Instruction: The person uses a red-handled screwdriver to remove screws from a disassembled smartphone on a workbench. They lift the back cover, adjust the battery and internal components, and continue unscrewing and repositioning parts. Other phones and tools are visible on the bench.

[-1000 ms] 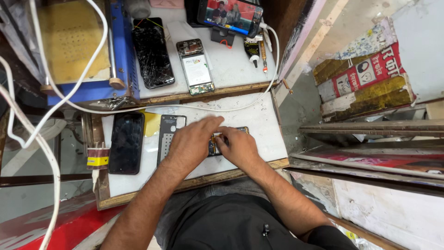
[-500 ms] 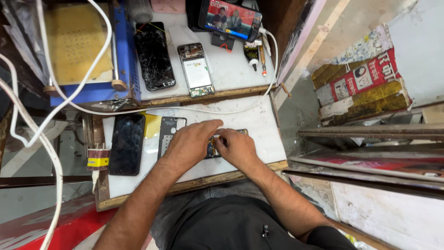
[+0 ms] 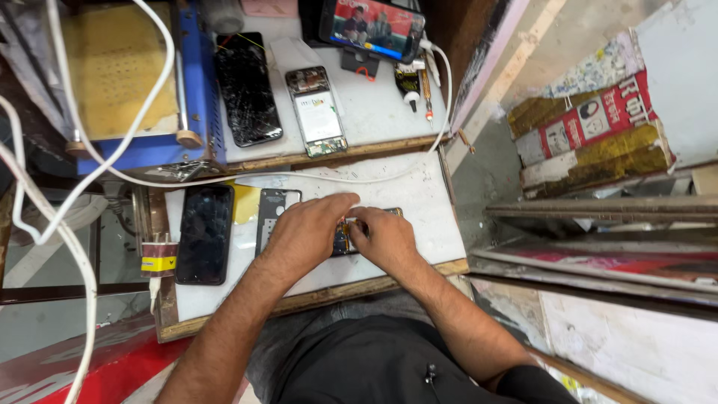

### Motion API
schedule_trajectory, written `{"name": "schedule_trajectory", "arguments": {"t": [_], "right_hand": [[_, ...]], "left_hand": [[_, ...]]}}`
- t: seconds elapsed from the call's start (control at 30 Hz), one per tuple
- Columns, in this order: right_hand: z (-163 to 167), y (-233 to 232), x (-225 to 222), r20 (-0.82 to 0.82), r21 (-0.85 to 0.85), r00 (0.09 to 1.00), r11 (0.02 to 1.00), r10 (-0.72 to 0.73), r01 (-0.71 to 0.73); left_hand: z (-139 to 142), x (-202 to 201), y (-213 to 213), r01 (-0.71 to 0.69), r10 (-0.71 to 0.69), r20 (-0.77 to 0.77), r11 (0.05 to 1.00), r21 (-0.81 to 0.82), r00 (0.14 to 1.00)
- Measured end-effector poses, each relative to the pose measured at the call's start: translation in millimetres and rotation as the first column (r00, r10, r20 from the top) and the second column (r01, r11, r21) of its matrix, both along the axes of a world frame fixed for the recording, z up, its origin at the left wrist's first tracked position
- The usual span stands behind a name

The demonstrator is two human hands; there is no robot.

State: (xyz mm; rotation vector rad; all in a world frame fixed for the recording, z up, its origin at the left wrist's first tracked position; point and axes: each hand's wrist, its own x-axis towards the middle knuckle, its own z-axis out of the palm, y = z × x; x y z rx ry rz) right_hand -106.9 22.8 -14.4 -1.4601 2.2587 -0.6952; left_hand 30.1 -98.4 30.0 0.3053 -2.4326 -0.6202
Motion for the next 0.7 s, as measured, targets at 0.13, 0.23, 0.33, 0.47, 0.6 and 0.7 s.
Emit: {"name": "schedule_trajectory", "arguments": {"t": [0.13, 0.23, 0.33, 0.47, 0.6, 0.7], "right_hand": [[-0.9, 0.0, 0.3, 0.016, 0.058, 1.0, 0.998, -0.011, 0.01], [-1.3, -0.7, -0.4, -0.021, 0.001, 1.0, 1.0, 0.008, -0.008], [-1.9, 1.6, 0.7, -0.034, 0.033, 0.999, 0.999, 0.004, -0.003], [0.1, 0.6, 0.3, -0.014, 0.021, 1.0, 1.0, 0.002, -0.002], [14.1, 13.1, -1.2, 0.072, -0.131, 0.992, 0.987, 0.102, -0.092], [26.3, 23.6, -9.0, -0.118, -0.087, 0.976, 0.977, 0.184, -0.194]], "left_hand": [[-8.5, 0.7, 0.9, -0.157, 0.174, 0.283, 0.984, -0.081, 0.943], [-15.1, 0.6, -0.2, -0.138, 0.145, 0.177, 0.989, -0.051, 0.973], [-19.8, 3.1, 4.2, -0.161, 0.17, 0.188, 0.985, -0.062, 0.967], [-22.2, 5.2, 3.4, -0.11, 0.113, 0.073, 0.993, -0.036, 0.991], [-21.9, 7.5, 3.6, -0.246, 0.244, 0.157, 0.969, -0.006, 0.957], [-21.3, 15.0, 5.8, -0.329, 0.329, 0.007, 0.944, 0.03, 0.944]]}}
